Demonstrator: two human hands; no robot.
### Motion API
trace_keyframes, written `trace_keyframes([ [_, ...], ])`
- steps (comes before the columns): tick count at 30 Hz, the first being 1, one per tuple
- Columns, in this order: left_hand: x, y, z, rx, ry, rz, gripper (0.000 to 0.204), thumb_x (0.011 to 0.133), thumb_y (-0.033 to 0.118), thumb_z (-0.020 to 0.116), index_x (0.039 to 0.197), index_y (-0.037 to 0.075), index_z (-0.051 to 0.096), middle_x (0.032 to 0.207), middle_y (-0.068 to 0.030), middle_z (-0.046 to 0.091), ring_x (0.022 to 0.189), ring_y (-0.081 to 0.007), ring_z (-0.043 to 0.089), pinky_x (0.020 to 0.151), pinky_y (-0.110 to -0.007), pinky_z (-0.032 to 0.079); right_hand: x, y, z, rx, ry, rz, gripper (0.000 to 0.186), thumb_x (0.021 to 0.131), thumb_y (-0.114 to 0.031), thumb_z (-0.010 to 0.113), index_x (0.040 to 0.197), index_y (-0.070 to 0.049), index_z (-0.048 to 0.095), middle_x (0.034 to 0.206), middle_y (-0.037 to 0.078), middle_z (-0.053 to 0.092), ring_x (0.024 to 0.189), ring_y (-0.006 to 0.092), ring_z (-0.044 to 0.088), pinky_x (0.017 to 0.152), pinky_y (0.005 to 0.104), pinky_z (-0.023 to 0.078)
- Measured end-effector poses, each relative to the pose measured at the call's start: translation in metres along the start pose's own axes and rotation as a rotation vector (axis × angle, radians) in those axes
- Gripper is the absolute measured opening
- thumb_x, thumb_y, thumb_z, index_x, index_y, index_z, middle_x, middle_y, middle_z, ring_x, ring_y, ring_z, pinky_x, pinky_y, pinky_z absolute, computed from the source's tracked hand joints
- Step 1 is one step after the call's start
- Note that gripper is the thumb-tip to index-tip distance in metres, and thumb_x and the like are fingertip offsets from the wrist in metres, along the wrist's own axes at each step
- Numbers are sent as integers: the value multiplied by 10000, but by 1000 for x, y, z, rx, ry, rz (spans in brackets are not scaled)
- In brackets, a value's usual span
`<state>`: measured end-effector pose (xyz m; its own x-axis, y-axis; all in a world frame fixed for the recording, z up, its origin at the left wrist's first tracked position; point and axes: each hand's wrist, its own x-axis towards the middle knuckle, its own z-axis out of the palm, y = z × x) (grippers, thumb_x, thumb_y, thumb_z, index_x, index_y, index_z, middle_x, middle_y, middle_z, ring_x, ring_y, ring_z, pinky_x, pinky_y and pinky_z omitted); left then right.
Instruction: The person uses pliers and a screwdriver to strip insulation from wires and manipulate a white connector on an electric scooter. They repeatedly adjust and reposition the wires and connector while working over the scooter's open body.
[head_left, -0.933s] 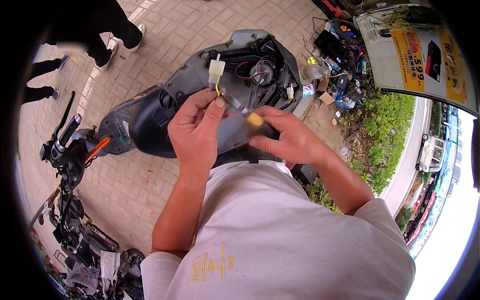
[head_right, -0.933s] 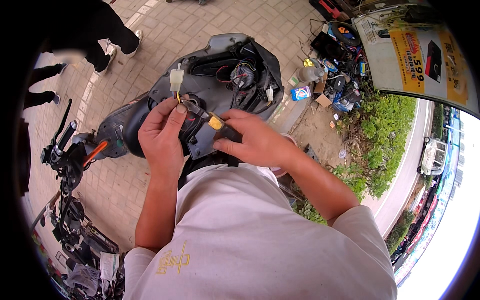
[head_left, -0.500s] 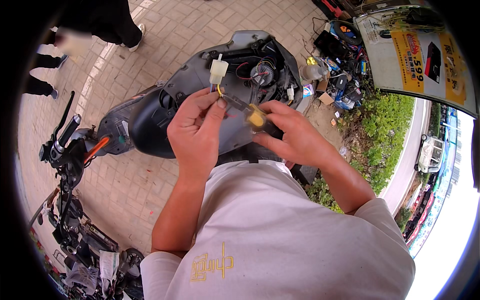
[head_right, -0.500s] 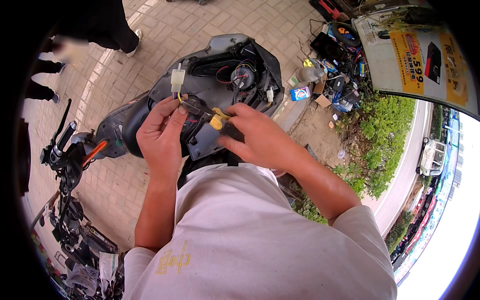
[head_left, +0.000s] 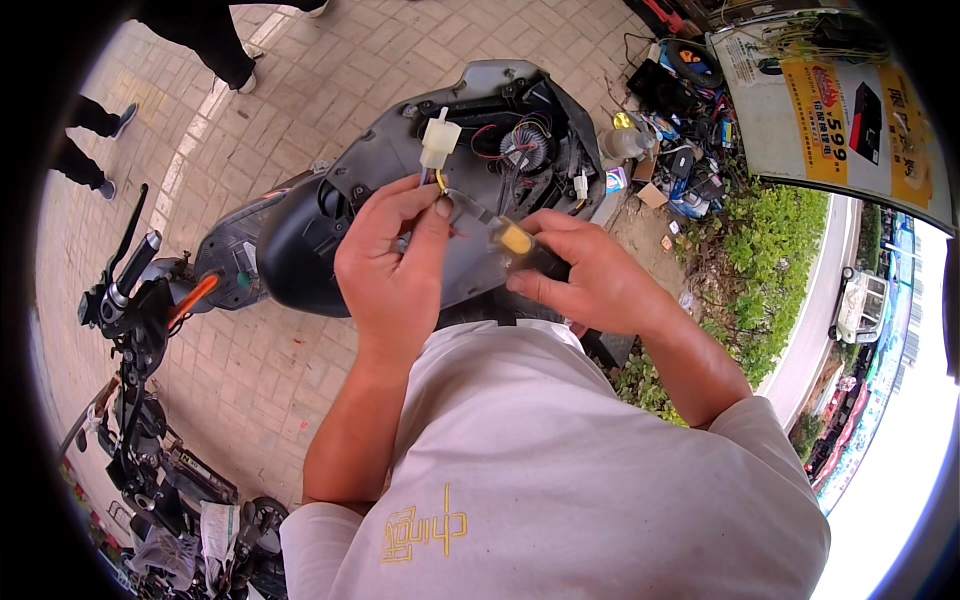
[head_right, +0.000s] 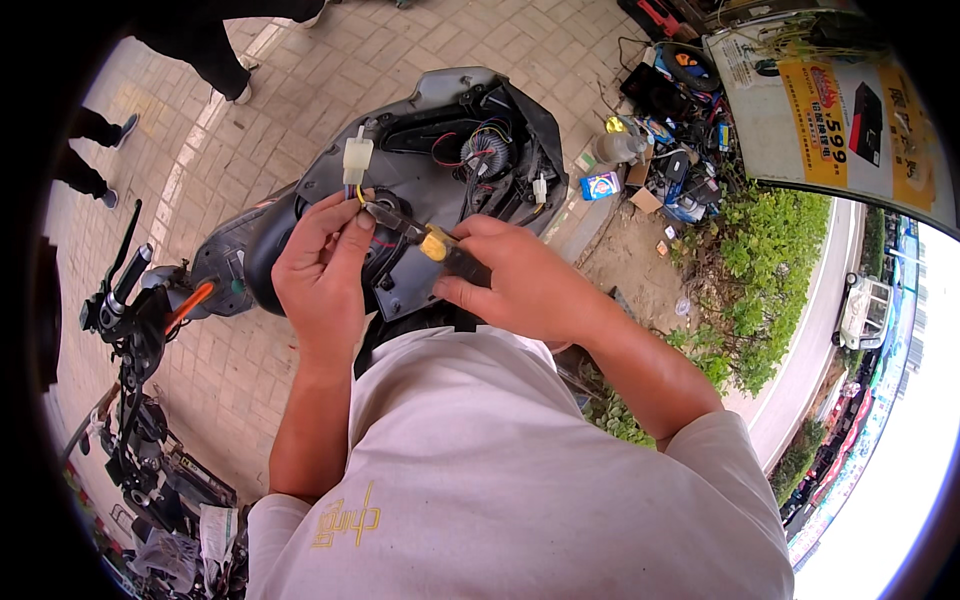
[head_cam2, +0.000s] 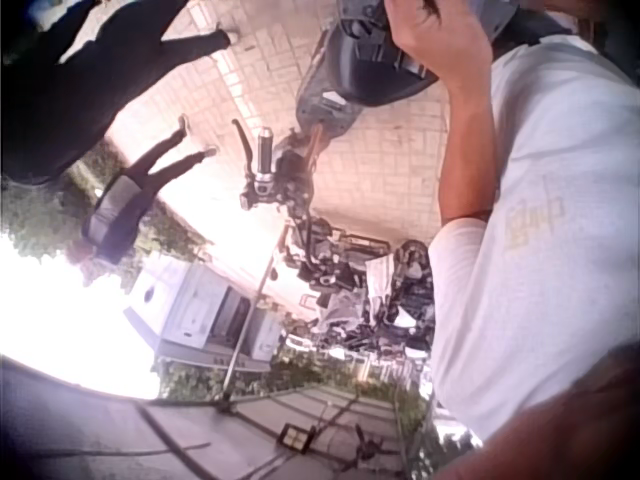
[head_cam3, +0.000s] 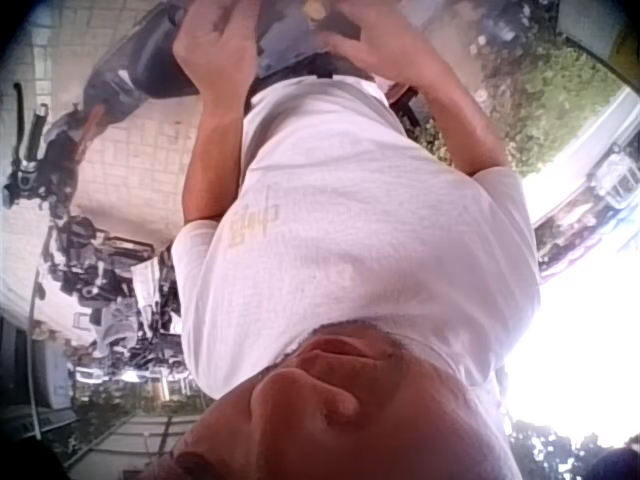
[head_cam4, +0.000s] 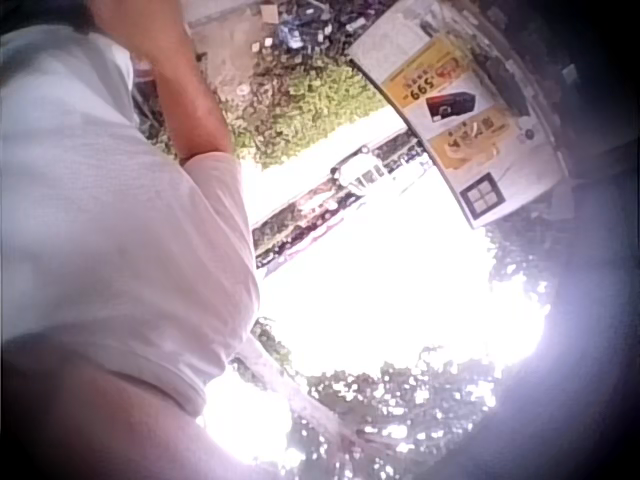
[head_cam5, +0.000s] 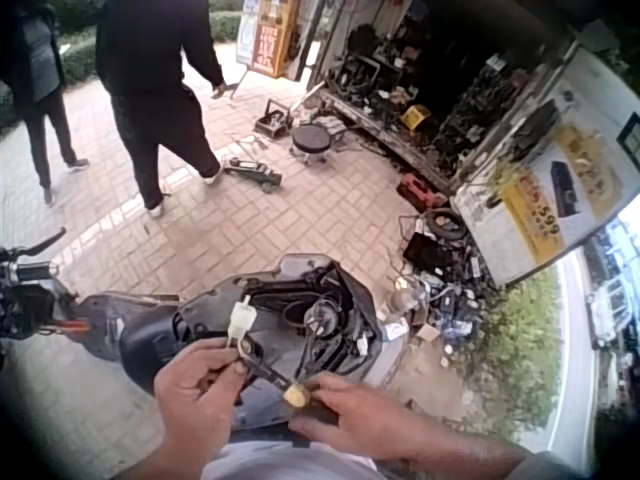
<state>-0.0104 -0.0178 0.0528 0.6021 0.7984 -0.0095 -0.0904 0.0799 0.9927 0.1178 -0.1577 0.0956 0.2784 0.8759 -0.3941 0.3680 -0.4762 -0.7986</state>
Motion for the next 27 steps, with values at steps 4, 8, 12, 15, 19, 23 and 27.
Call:
trace_keyframes([
  [4, -1, -2, -5, -99, -17, -54, 122, 888, -51, 605, 993, -97, 648, 1073, -145, 636, 811, -122, 628, 704, -252, 549, 0, -3, -1, 264, -101, 123, 293, 851, -255, 687, 981, 2, 637, 941, 45, 587, 727, 111, 587, 518, 236, 469],
  [8, -2, -3, -7, -196, -10, -113, 122, 890, -47, 608, 997, -89, 647, 1086, -138, 637, 817, -113, 618, 722, -249, 540, 1, -6, -5, 330, -170, 173, 334, 858, -304, 689, 978, 0, 616, 827, 63, 623, 771, 147, 568, 728, 311, 472],
  [12, -2, -4, -7, -247, -7, -111, 134, 896, -34, 612, 1016, -86, 641, 1038, -113, 651, 818, -104, 610, 735, -246, 533, 3, -7, -4, 433, -200, 275, 330, 821, -339, 724, 958, -42, 685, 897, 7, 640, 660, 65, 583, 447, 214, 474],
  [15, -2, -3, -6, -267, -2, -116, 144, 901, -25, 613, 1030, -85, 637, 1001, -94, 660, 825, -97, 606, 743, -241, 527, 4, -5, -1, 495, -211, 281, 350, 808, -359, 735, 980, -57, 695, 803, 2, 656, 674, 60, 593, 446, 213, 461],
  [19, -3, -4, -6, -287, 15, -130, 155, 904, -17, 613, 1042, -85, 634, 982, -82, 663, 829, -89, 605, 746, -233, 521, 6, -9, 0, 543, -224, 323, 377, 796, -372, 746, 978, -47, 693, 789, 0, 662, 681, 54, 596, 440, 206, 442],
  [23, -3, -5, -6, -284, 24, -135, 161, 904, -10, 615, 1047, -82, 633, 962, -76, 667, 820, -89, 608, 743, -230, 518, 5, -7, 1, 586, -238, 297, 400, 799, -386, 743, 963, -26, 683, 797, 10, 661, 689, 60, 593, 469, 215, 447],
  [27, -2, -4, -5, -316, 19, -139, 159, 906, -6, 615, 1045, -81, 633, 940, -78, 670, 810, -92, 611, 741, -231, 519, 5, 3, 11, 674, -224, 211, 430, 819, -397, 728, 939, 11, 667, 825, 41, 658, 718, 92, 595, 590, 256, 480],
])
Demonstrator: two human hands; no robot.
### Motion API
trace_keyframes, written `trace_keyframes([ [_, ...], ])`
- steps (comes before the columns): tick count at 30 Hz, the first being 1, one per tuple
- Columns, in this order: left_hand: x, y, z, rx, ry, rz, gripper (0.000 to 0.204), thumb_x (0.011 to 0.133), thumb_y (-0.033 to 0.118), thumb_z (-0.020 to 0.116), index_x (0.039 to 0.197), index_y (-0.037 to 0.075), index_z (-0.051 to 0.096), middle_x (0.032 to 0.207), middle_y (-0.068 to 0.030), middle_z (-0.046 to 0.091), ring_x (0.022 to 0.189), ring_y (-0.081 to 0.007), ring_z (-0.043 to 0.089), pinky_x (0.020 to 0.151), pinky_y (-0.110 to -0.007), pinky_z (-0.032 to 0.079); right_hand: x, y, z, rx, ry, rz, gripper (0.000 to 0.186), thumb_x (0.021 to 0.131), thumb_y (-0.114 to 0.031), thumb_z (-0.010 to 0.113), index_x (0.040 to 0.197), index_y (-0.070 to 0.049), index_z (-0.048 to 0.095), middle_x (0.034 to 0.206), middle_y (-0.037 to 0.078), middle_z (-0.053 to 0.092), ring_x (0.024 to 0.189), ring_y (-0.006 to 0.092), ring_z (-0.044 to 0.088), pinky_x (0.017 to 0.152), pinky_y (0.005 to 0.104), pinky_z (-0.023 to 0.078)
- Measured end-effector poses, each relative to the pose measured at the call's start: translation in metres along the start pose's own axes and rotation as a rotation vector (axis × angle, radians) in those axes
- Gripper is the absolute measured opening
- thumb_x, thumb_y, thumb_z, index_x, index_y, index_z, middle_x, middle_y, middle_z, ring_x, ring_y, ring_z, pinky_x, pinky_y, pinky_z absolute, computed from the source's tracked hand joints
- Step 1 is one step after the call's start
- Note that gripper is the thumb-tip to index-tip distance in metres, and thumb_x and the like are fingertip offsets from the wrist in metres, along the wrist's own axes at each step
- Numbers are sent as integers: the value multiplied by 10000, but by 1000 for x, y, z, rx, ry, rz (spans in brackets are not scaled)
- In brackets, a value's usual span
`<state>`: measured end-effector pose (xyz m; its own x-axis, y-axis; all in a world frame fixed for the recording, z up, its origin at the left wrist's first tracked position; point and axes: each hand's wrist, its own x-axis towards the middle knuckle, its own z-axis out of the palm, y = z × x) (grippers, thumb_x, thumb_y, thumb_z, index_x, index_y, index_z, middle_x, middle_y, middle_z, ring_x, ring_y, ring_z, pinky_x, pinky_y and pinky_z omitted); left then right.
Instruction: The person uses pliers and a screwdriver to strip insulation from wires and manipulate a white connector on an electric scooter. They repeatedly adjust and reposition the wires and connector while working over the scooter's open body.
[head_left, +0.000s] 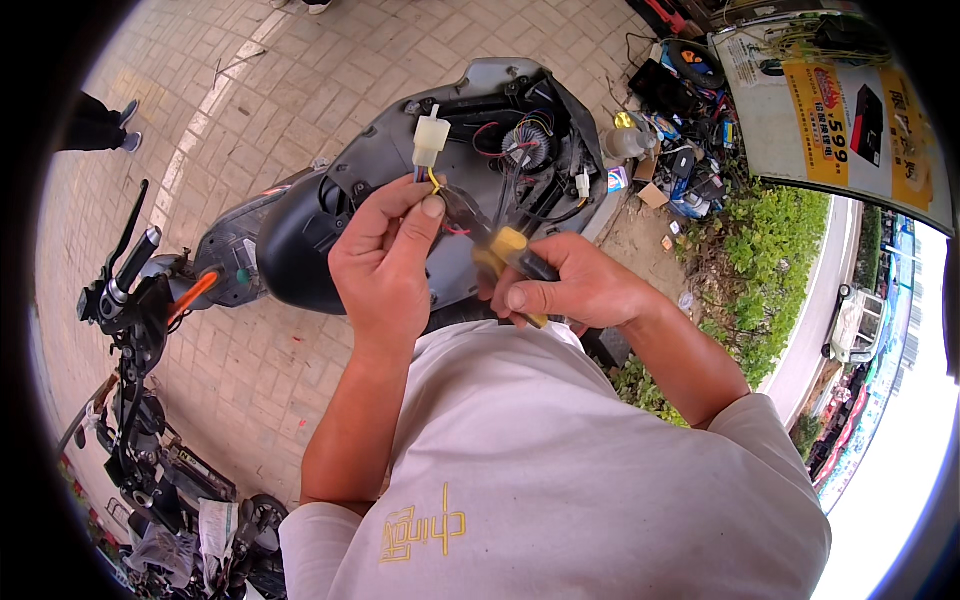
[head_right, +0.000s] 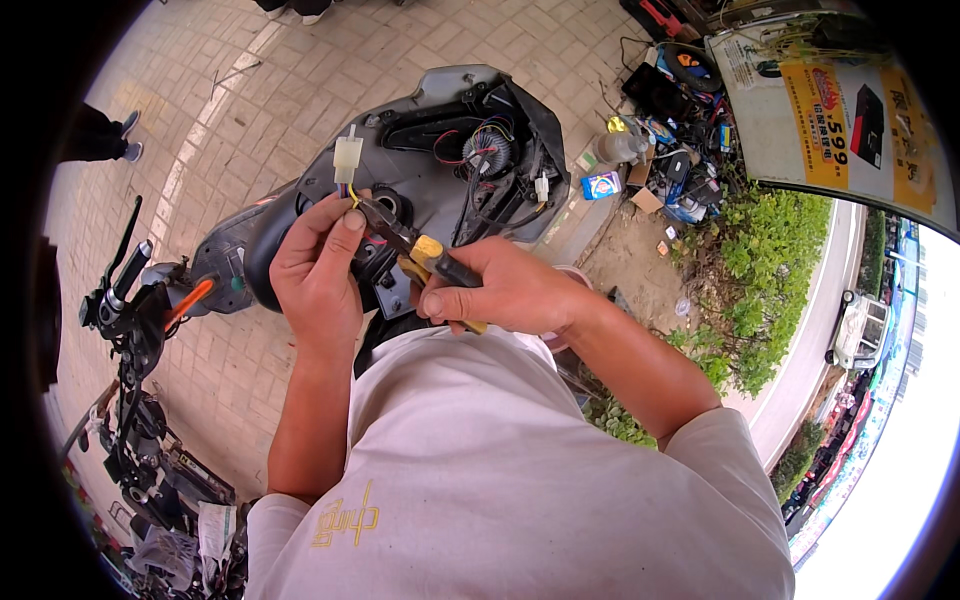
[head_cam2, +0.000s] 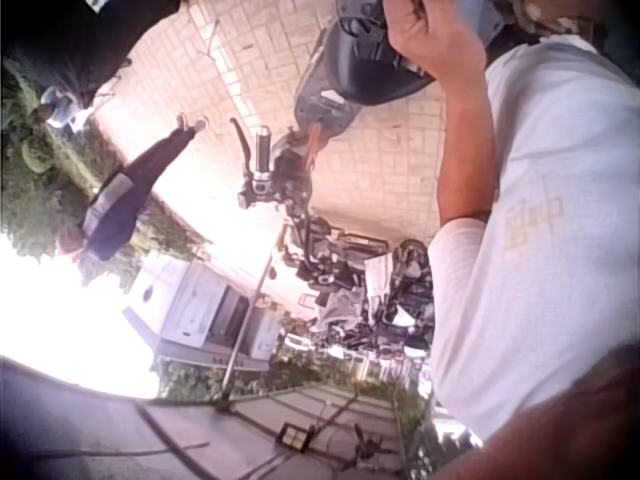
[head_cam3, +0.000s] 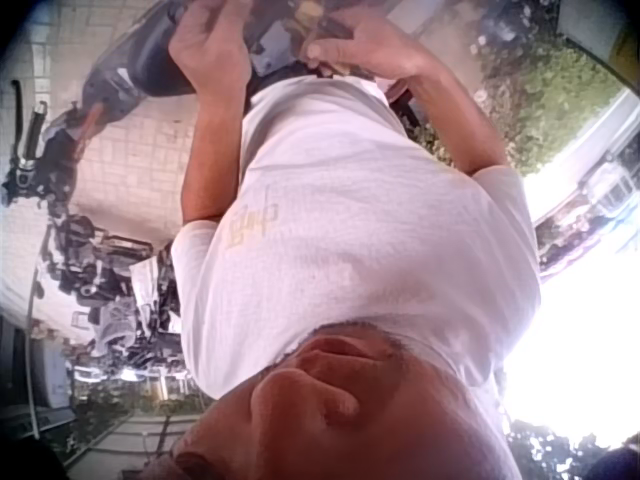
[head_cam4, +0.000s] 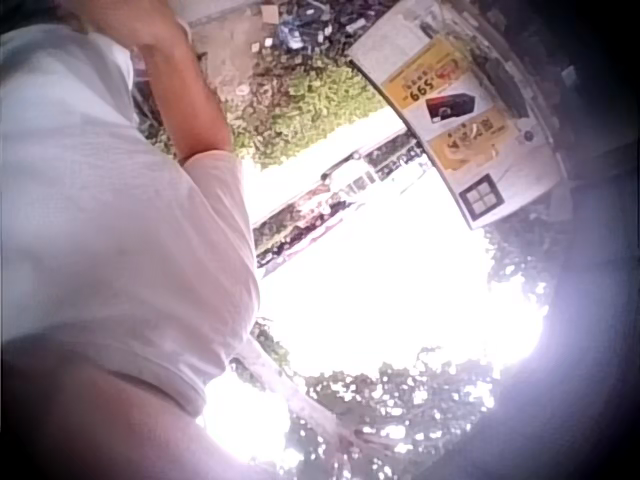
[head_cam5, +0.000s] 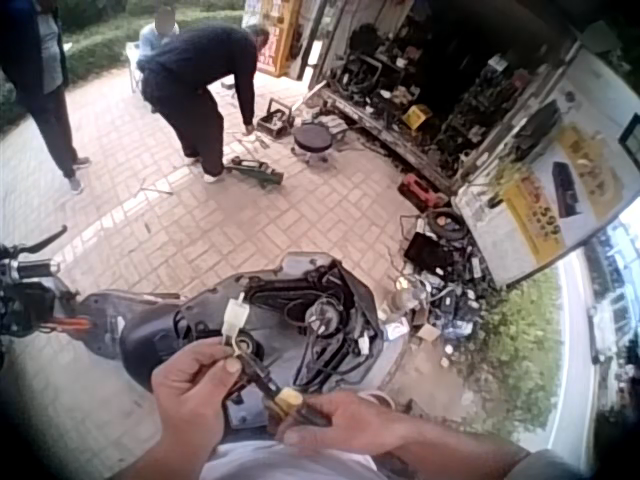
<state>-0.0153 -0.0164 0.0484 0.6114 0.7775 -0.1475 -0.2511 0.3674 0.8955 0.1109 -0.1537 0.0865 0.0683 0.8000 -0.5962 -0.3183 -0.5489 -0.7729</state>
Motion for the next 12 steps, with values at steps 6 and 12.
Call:
trace_keyframes([
  [6, 1, 1, 1, -20, 22, -26, 167, 912, 10, 615, 1052, -78, 633, 933, -76, 675, 805, -93, 617, 740, -233, 522, 3, 11, -3, 196, -113, -17, 388, 857, -344, 722, 973, 18, 643, 955, 69, 651, 787, 119, 600, 687, 275, 497],
  [12, 1, -5, -2, -2, 49, -84, 210, 917, 50, 628, 1094, -64, 630, 935, -68, 681, 828, -101, 622, 776, -238, 524, 3, 3, -1, 161, -72, -42, 365, 879, -318, 696, 1009, 20, 648, 1051, 112, 648, 826, 146, 620, 753, 285, 518],
])
